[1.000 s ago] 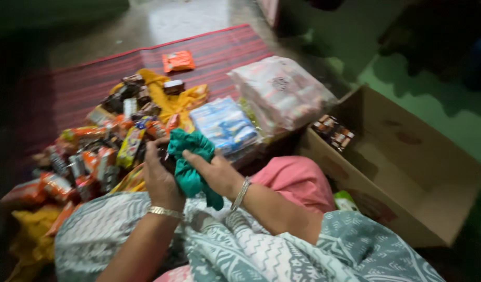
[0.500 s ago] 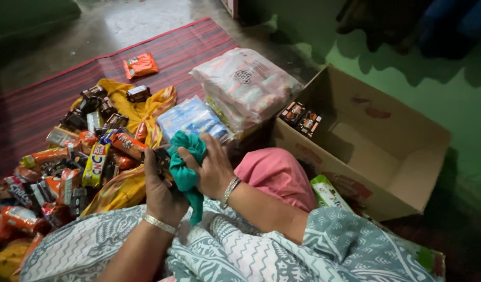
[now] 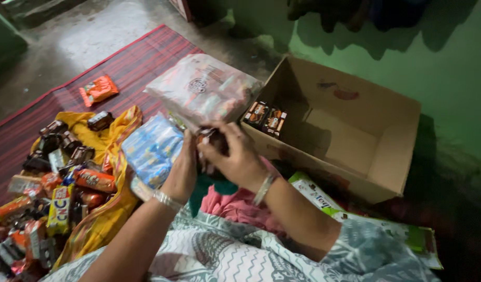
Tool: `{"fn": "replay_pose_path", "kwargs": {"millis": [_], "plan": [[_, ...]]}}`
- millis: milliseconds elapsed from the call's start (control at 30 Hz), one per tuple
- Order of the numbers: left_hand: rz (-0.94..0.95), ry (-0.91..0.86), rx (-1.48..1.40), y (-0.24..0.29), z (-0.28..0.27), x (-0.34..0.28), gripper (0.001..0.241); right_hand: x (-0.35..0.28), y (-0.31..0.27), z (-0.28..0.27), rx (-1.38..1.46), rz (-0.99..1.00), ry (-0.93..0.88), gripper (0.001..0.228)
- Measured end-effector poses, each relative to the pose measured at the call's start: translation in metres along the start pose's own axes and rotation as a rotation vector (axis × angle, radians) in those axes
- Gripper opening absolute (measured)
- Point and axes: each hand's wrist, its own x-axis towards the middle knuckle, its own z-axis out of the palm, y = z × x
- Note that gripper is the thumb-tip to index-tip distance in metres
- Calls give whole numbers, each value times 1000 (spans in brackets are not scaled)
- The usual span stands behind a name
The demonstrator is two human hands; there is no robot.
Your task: The person wipes snack packets with a cloth and places them into a cardboard box.
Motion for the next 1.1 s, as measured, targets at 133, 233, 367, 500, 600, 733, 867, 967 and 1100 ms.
{"fn": "replay_pose_path", "kwargs": {"millis": [133, 233, 367, 500, 600, 733, 867, 967, 1100], "plan": [[-180, -216, -259, 35, 34, 30, 41, 17, 27, -58, 629, 248, 50, 41], [-240, -248, -182, 61, 58, 49, 39, 21, 44, -118, 591, 254, 51, 38], [-149, -373, -136, 57, 60, 73, 36, 26, 113, -194, 500, 261, 116, 40], [-88, -346, -54, 50, 62, 101, 41, 20, 248, -234, 118, 884, 105, 51], [-95, -379, -7, 42, 70, 118, 46, -13, 360, -226, -125, 1003, -209, 67], [-87, -398, 89, 22, 76, 130, 50, -62, 489, -184, -414, 765, -485, 71], [-2, -379, 171, 15, 68, 131, 47, -82, 549, -136, -418, 774, -486, 53], [-159, -316, 83, 16, 62, 125, 49, -85, 572, -110, -581, 888, -506, 40], [-206, -337, -11, 11, 60, 121, 48, -95, 586, -94, -673, 969, -486, 36]]}}
